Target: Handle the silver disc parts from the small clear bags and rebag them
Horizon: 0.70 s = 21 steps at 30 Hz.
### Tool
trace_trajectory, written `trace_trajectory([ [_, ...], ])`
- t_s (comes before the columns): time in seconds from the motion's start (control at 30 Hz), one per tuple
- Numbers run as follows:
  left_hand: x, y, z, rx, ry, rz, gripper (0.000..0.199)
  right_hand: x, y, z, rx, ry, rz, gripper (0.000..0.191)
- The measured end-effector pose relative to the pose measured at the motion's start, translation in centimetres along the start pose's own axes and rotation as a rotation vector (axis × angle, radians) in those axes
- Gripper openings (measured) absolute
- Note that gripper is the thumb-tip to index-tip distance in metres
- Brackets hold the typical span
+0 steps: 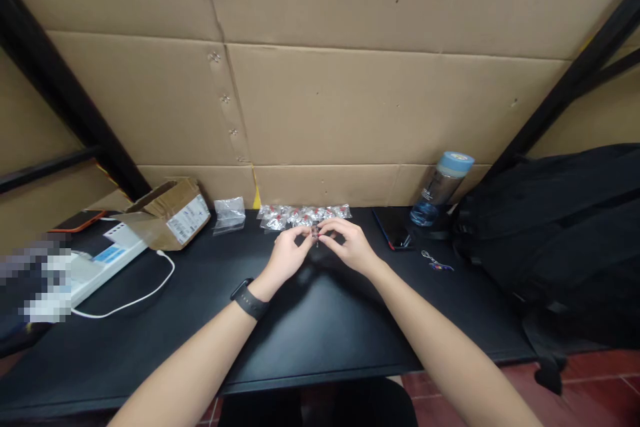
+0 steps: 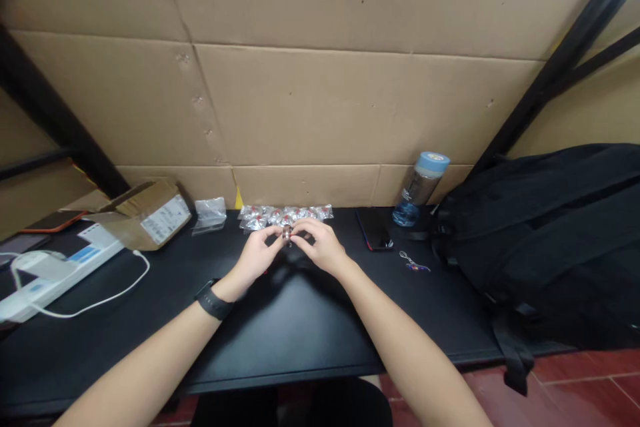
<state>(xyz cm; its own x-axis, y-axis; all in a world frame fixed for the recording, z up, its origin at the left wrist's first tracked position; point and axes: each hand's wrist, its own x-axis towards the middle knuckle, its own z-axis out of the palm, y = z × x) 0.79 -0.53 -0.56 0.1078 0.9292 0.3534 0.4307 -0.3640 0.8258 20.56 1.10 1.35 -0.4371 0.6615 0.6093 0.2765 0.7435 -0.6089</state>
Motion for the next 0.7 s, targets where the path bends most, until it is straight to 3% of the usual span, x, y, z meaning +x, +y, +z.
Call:
trace_trajectory([
  [0.1,0.1,0.0,0.1,0.018,-0.007,0.008,0.021,-0.1,0.1,-0.2,-0.104,-0.032,-0.024,0.009],
  [0.23,0.4,-0.1,-1.1,0.262,0.070,0.011,0.020,-0.4,0.5,-0.3,-0.305,-0.157,0.004,0.008],
  [0.37,0.9,-0.8,-4.2,0.568,-0.203,0.117,0.019,-0.6,1.0,-0.6,-0.389,-0.241,0.036,0.009],
  [0.5,1.3,-1.8,-6.8,0.696,-0.476,0.162,0.015,-0.6,1.7,-1.8,-0.402,-0.337,0.114,0.014],
  [0.6,1.3,-1.8,-6.5,0.777,-0.438,0.255,0.016,-0.6,2.5,-3.7,-0.426,-0.441,0.223,0.014],
  [0.7,1.1,-1.2,-5.2,0.895,-0.345,0.427,0.017,-0.8,3.5,-5.8,-0.476,-0.585,0.348,0.041],
])
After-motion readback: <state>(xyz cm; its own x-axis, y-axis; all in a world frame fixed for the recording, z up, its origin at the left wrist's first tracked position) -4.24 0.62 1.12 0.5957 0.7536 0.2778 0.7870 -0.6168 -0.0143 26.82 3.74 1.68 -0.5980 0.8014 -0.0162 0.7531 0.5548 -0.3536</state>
